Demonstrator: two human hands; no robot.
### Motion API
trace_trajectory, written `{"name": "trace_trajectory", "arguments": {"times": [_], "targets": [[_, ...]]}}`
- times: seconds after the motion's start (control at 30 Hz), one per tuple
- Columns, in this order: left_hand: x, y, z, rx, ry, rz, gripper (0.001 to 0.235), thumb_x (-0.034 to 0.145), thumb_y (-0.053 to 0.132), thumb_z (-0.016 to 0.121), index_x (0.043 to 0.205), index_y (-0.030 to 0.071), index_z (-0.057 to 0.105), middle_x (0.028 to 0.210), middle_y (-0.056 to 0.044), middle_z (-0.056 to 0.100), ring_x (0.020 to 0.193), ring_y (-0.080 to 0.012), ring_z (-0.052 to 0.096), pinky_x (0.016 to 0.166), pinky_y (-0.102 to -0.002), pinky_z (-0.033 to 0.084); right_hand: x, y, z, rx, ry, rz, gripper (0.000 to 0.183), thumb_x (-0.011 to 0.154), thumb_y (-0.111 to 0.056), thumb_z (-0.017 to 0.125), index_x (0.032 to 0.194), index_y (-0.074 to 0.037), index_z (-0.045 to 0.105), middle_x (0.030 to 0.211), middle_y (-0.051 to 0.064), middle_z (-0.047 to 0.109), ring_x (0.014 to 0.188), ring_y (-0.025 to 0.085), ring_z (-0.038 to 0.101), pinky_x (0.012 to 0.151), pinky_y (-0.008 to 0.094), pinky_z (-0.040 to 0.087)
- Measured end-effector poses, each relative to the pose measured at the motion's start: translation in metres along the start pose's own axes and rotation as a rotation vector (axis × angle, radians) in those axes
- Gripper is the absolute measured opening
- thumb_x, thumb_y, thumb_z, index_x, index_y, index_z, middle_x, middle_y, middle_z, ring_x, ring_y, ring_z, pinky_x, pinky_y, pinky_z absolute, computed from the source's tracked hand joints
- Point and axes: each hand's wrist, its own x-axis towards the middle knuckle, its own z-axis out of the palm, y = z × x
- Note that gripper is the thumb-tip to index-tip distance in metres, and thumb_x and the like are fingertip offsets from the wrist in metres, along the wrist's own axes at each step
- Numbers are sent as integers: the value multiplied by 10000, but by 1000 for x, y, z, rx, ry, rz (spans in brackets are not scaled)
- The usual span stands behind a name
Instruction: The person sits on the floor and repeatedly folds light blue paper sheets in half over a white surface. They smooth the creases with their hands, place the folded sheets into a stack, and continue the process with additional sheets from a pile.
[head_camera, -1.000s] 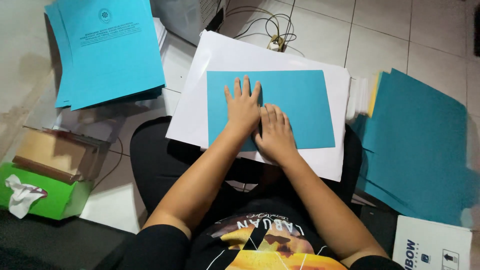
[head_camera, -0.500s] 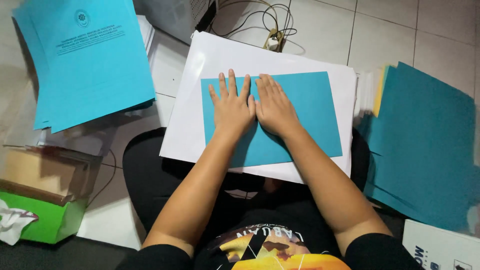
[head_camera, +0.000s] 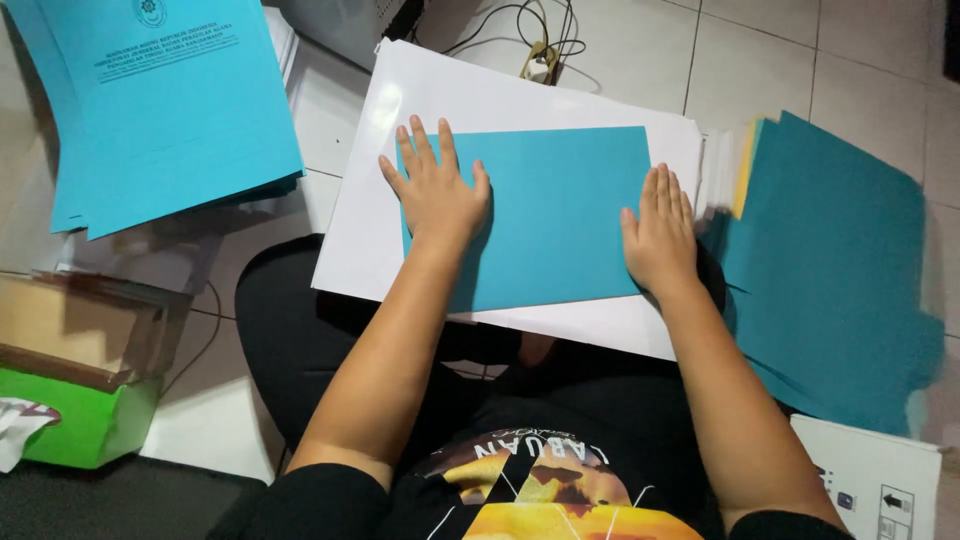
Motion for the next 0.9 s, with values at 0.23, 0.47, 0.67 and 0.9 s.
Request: {"name": "trace_trajectory", "arguments": {"times": [0.23,0.47,0.67,0.9], "targets": [[-52,49,32,31,11,195,735,987,476,446,1600,90,319,1653,-305,176,1542,-490,98,1180,-719,38,-5,-37,14,-54,75,-74,721,1099,-381,336,1577,142,204,1653,365,158,1559,457,77,1250,557,-13],[-27,-4,38,50,104,300,635,977,444,443,1552,174,438,1609,-204,374,1507,-393,310,1165,-663,199,24,-21,18,-27,62,-156,745,1073,-432,384,1597,72,220,1655,308,223,1542,445,194,1253,548,128],[11,-18,20,188,55,84,681,1035,396,359,1607,59,204,1672,-207,137,1545,-383,74,1217,-622,23,56,-62,18,3,18,-47,754,1073,-399,334,1590,98,100,1678,282,70,1566,396,64,1276,499,35],[38,2,58,197,151,300,631,1038,432,424,1600,167,307,1660,-144,218,1532,-351,184,1191,-656,213,102,-116,19,31,8,-415,635,1056,-273,378,1608,5,231,1682,174,226,1552,305,192,1259,474,122]]}}
